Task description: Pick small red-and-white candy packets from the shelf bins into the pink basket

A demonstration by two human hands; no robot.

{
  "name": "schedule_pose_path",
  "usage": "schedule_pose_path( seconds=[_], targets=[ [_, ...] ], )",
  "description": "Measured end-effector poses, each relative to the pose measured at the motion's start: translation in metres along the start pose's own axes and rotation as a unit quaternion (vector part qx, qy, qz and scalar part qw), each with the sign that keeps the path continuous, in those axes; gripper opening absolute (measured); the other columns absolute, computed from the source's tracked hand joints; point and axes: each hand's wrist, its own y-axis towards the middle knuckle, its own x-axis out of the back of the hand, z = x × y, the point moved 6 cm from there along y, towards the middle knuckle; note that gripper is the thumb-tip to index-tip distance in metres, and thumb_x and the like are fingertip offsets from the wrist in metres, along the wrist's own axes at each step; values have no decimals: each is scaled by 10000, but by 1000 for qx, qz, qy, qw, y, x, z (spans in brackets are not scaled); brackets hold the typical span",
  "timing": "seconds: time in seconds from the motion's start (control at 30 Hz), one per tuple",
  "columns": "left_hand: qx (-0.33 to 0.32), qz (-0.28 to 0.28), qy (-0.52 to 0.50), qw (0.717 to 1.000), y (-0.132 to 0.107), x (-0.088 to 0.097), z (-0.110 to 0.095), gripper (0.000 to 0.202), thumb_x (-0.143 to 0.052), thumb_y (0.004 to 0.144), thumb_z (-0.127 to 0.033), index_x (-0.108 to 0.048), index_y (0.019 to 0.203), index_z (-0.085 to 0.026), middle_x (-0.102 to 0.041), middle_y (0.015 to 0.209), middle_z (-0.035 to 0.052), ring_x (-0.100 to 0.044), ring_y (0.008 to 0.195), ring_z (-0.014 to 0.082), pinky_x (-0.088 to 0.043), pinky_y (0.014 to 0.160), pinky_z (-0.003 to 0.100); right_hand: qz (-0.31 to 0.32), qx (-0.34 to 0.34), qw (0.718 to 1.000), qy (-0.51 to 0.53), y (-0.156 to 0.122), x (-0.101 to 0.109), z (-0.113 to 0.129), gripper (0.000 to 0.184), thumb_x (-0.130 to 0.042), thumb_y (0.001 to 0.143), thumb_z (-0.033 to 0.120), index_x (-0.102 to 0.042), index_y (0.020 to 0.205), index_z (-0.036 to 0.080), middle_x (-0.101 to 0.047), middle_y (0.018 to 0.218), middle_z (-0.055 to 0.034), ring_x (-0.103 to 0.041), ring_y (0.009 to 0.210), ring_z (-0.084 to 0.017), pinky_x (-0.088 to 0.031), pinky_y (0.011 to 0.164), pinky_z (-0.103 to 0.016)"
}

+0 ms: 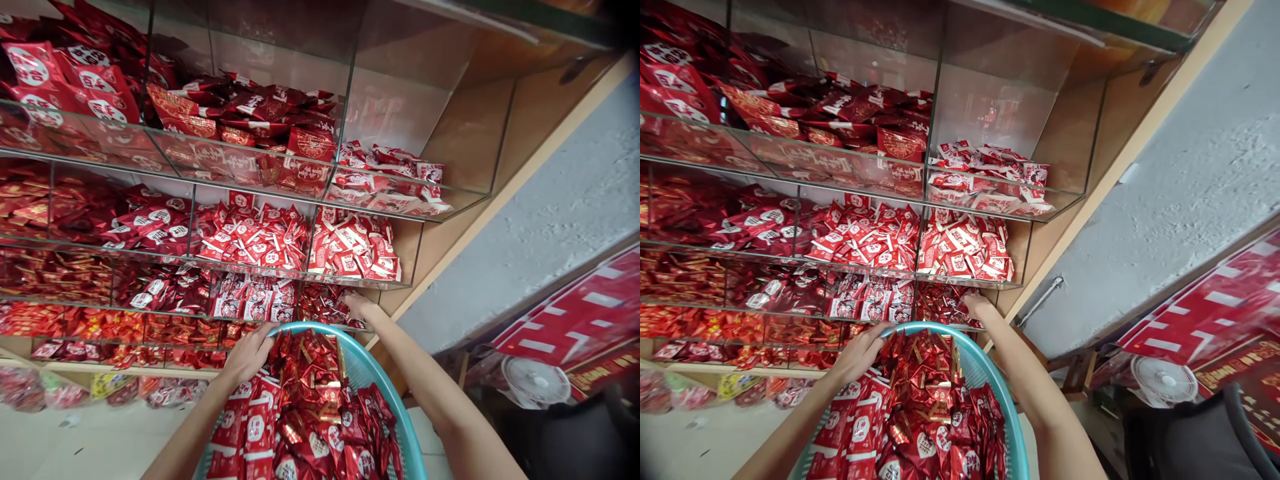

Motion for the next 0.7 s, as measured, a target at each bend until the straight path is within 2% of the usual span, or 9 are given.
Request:
schedule_pose_path(
  seconds=[0.1,0.3,0.43,0.6,0.7],
  targets=[
    [-3,-2,4,1000,0,1,-1,442,-237,848,-305,-413,1253,-313,-571,1135,-6,-538,983,183,-381,810,282,-5,7,1000,12,0,12,-10,529,-605,630,115,-546,1141,239,-557,1163,-82,-513,1044,-243,-373,848,-283],
    [3,-3,12,1000,-2,3,-3,429,-240,847,-310,-438,1228,-313,-593,1101,-2,-558,937,185,-383,772,273,-11,-8,1000,1,-5,15,-11,421,-513,694,43,-578,1095,154,-569,1137,-138,-526,1039,-249,-395,813,-270],
    [-4,0,4,1000,-1,3,-3,440,-235,853,-308,-410,1256,-314,-587,1109,-4,-553,940,180,-383,771,269,-1,-42,999,1,-7,9,-13,306,-536,755,122,-573,1059,108,-573,1091,-165,-557,981,-237,-435,774,-297],
    [0,-6,11,1000,0,2,-1,432,-244,852,-314,-428,1243,-301,-592,1095,5,-552,937,183,-385,760,268,11,-64,998,11,-10,9,-17,257,-506,834,291,-550,1027,127,-577,1047,-75,-566,919,-165,-466,784,-351],
    [3,-5,16,1000,-1,2,-1,429,-245,853,-311,-432,1238,-301,-595,1088,9,-555,929,185,-384,742,267,18,-70,997,13,-12,11,-13,249,-544,808,252,-565,1014,113,-587,1051,-104,-573,927,-178,-467,771,-327]
  ],
)
